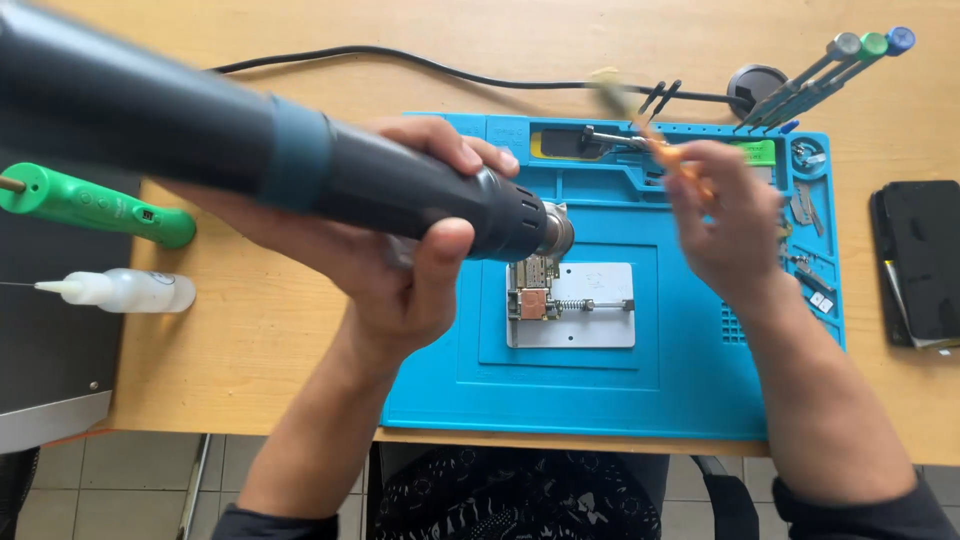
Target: The person uses a hot air gun to heat a small electronic component clamped on a blue work mat. They then use a toothbrush to clean the component and tweezers to manipulate small parts on the circuit board.
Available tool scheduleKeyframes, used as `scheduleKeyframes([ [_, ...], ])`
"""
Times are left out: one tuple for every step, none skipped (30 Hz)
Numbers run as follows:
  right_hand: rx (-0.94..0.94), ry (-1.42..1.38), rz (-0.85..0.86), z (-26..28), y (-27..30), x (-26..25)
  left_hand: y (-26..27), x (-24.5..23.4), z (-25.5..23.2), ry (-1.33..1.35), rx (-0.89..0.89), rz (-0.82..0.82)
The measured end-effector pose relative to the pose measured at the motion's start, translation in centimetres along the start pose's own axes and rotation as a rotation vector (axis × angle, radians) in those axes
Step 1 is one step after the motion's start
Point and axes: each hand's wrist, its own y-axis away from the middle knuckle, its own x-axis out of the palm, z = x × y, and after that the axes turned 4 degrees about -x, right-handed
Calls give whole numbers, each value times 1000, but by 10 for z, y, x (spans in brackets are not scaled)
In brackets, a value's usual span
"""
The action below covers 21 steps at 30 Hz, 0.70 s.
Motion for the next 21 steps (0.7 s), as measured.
scheduleKeyframes([
  [-102,94,53,-10,-4,9,-6,2,2,-67,30,75],
  [-204,186,108,-22,-8,18,-13,5,4,-133,59,149],
  [-200,182,108,-21,-5,13,-7,4,7,-136,54,151],
  [-252,333,156,-21,-1,9,-2,3,11,-150,1,116],
  [-296,488,207,-21,6,3,5,4,16,-157,-59,83],
  [-286,488,212,-17,10,-3,12,3,20,-153,-70,85],
  [-201,459,209,-13,12,-7,20,0,22,-93,-92,125],
  [-115,431,205,-8,14,-11,29,-2,23,-32,-114,163],
  [-111,425,210,-9,15,-11,36,-2,26,-35,-121,161],
  [-129,432,214,-9,14,-11,42,-1,29,20,-131,202],
  [-146,447,211,-9,12,-13,45,1,32,80,-134,248],
  [-143,449,208,-8,13,-10,48,1,30,83,-135,253],
  [-168,493,261,-8,11,-7,49,2,29,112,-159,285],
  [-192,536,313,-7,9,-5,51,3,28,142,-183,316],
  [-193,542,309,-8,8,-3,52,3,30,145,-178,320],
  [-202,519,345,-8,8,-2,52,2,32,165,-191,314],
  [-212,496,378,-8,7,-1,52,1,34,183,-202,310],
  [-214,502,372,-9,8,0,53,0,34,185,-196,315],
  [-191,496,388,-10,9,1,53,-1,35,132,-181,297],
  [-168,490,404,-11,9,2,53,-2,36,78,-166,278],
  [-170,493,403,-11,9,2,52,-1,36,79,-162,279],
])
